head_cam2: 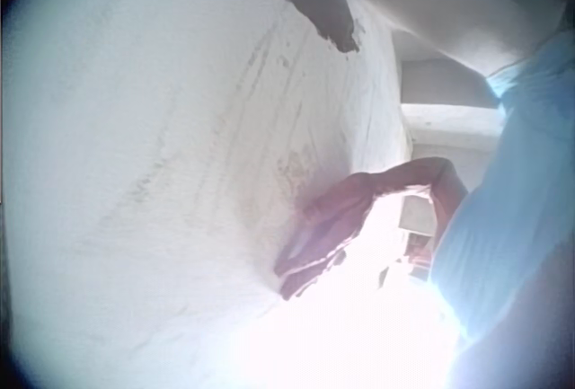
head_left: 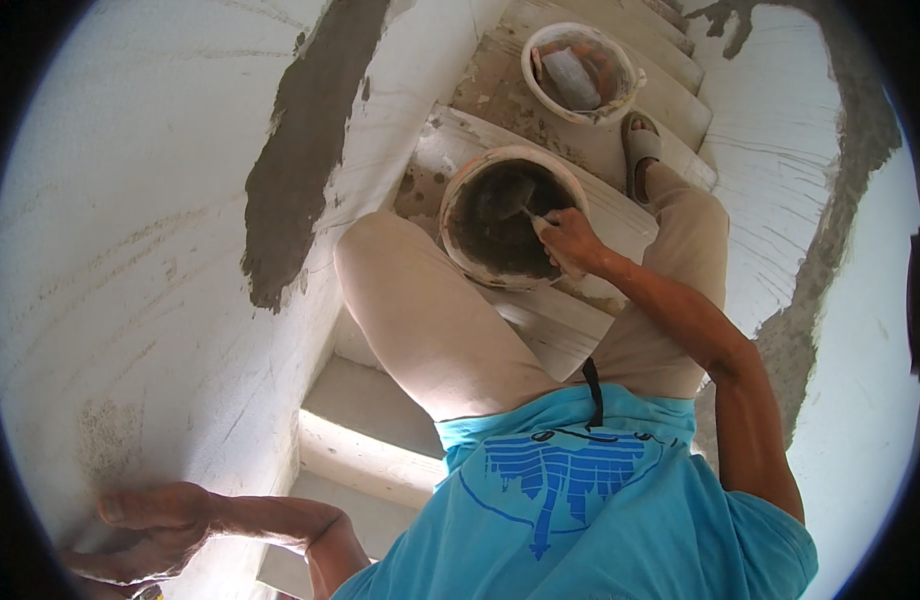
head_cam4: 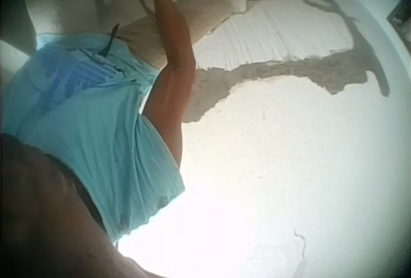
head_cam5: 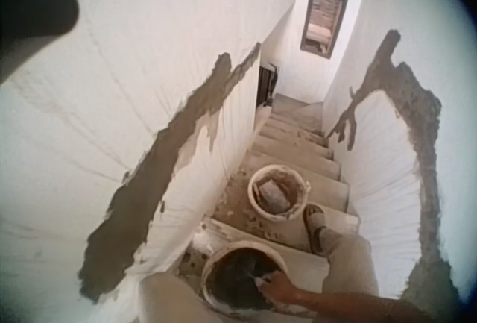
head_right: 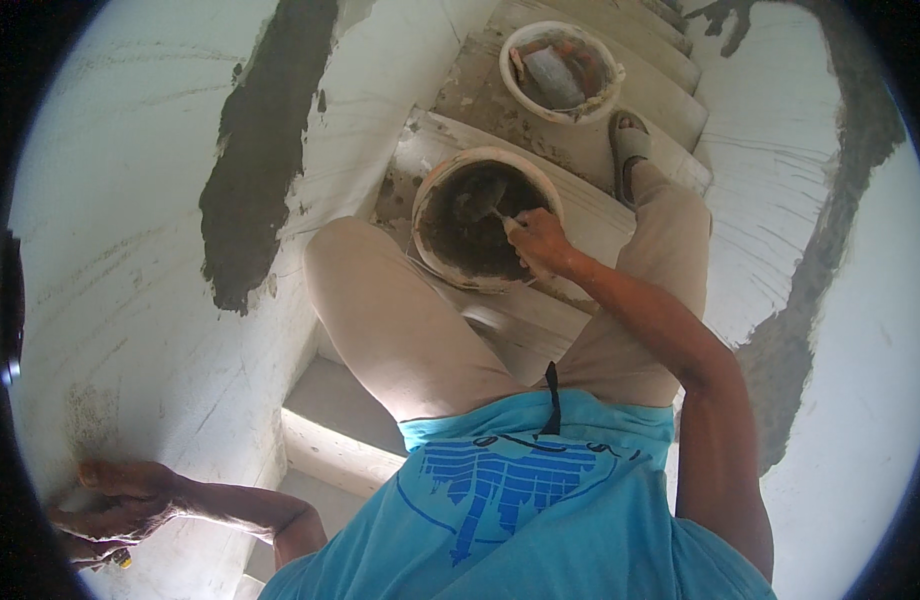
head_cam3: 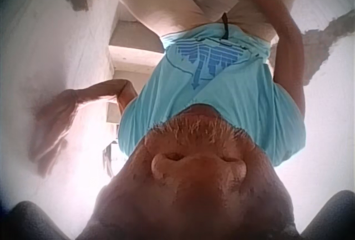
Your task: The person scoops cement from a bucket with a trowel and applies it to a vertical wall surface next to a staircase. They repeatedly smooth and spread the cement along the wall using the trowel.
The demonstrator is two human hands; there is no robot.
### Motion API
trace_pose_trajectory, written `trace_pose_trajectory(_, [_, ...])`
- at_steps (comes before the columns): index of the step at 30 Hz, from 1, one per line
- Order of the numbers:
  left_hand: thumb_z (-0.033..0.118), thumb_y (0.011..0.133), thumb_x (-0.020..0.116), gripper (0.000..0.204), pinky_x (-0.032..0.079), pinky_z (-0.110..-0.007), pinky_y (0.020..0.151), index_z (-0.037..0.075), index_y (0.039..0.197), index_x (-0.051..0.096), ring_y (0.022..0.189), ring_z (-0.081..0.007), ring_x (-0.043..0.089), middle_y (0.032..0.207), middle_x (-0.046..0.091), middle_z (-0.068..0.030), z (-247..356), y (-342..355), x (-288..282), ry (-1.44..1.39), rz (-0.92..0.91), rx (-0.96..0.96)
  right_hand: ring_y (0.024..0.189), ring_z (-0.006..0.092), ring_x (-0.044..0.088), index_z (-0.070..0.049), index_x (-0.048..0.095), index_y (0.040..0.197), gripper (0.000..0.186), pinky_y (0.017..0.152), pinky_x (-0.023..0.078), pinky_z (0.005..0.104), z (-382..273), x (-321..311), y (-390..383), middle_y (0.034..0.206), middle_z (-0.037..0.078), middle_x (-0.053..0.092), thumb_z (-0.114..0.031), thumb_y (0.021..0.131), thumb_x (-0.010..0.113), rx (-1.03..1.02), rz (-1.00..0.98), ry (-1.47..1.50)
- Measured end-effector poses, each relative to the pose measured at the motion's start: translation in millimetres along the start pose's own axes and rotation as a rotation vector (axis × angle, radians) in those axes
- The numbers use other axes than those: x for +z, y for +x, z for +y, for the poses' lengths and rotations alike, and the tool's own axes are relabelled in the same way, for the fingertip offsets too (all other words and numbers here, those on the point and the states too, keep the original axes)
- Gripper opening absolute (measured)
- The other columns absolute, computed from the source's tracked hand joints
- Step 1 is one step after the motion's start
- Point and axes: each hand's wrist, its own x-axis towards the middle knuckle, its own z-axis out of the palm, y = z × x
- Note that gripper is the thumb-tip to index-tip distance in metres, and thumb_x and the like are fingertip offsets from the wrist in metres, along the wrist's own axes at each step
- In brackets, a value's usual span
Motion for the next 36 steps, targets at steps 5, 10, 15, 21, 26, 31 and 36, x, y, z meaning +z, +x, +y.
trace_pose_trajectory(5, [0.06, 0.099, 0.04, 0.068, 0.032, -0.055, 0.103, 0.01, 0.146, 0.039, 0.131, -0.035, 0.029, 0.142, 0.03, -0.0181, 5.0, 0.1, -0.6, -0.038, -0.013, -0.008, 0.051, 0.0185, 0.061, 0.008, 0.061, 0.09, 0.027, 0.043, 0.049, 0.035, -7.8, 0.6, -7.7, 0.067, 0.012, 0.061, -0.019, 0.09, 0.059, -0.031, -0.001, -0.002])
trace_pose_trajectory(10, [0.057, 0.1, 0.04, 0.068, 0.027, -0.058, 0.106, 0.009, 0.148, 0.036, 0.135, -0.0375, 0.024, 0.147, 0.025, -0.0196, 6.1, 1.0, -1.9, -0.066, -0.03, -0.013, 0.052, 0.0214, 0.061, 0.009, 0.063, 0.093, 0.027, 0.05, 0.052, 0.0361, -6.5, -0.3, -9.4, 0.069, 0.013, 0.061, -0.018, 0.086, 0.064, -0.08, 0.018, -0.078])
trace_pose_trajectory(15, [0.055, 0.101, 0.04, 0.068, 0.023, -0.061, 0.109, 0.008, 0.15, 0.033, 0.14, -0.0401, 0.02, 0.152, 0.02, -0.0211, 14.8, -1.1, 0.4, -0.128, -0.039, -0.025, 0.078, 0.0367, 0.069, 0.008, 0.066, 0.1, 0.029, 0.076, 0.055, 0.0436, -0.2, -12.6, -9.2, 0.085, 0.023, 0.068, -0.015, 0.082, 0.069, -0.334, 0.154, -0.622])
trace_pose_trajectory(21, [0.052, 0.102, 0.04, 0.069, 0.018, -0.064, 0.113, 0.007, 0.153, 0.03, 0.145, -0.0432, 0.014, 0.158, 0.014, -0.023, 17.9, 0.9, -2.9, -0.176, -0.052, -0.044, 0.085, 0.0401, 0.068, 0.007, 0.068, 0.088, 0.024, 0.08, 0.054, 0.0461, -2.3, -18.1, -4.0, 0.087, 0.026, 0.068, -0.016, 0.08, 0.069, -0.338, 0.093, -0.744])
trace_pose_trajectory(26, [0.05, 0.103, 0.04, 0.069, 0.013, -0.067, 0.116, 0.006, 0.155, 0.027, 0.149, -0.0458, 0.01, 0.163, 0.009, -0.0245, 23.7, 1.8, -3.3, -0.272, -0.053, -0.051, 0.069, 0.0401, 0.069, 0.01, 0.066, 0.083, 0.025, 0.069, 0.056, 0.0449, 4.9, -9.9, 11.9, 0.071, 0.025, 0.066, -0.015, 0.08, 0.068, -0.205, 0.08, -0.493])
trace_pose_trajectory(31, [0.048, 0.102, 0.045, 0.068, 0.015, -0.064, 0.118, 0.007, 0.154, 0.029, 0.15, -0.0427, 0.011, 0.164, 0.01, -0.0221, 18.9, 0.5, -2.9, -0.187, -0.067, -0.027, 0.071, 0.0393, 0.07, 0.01, 0.067, 0.085, 0.024, 0.07, 0.057, 0.0454, -0.1, -6.7, 13.9, 0.072, 0.026, 0.066, -0.012, 0.079, 0.069, -0.085, 0.024, -0.305])
trace_pose_trajectory(36, [0.044, 0.104, 0.039, 0.063, 0.017, -0.057, 0.119, 0.006, 0.154, 0.029, 0.149, -0.0382, 0.016, 0.162, 0.016, -0.0211, 18.8, -0.2, -0.6, -0.136, -0.037, -0.026, 0.08, 0.0391, 0.071, 0.009, 0.068, 0.089, 0.023, 0.075, 0.057, 0.0484, -2.8, 3.6, 18.3, 0.079, 0.027, 0.068, -0.011, 0.08, 0.067, -0.156, 0.08, -0.481])
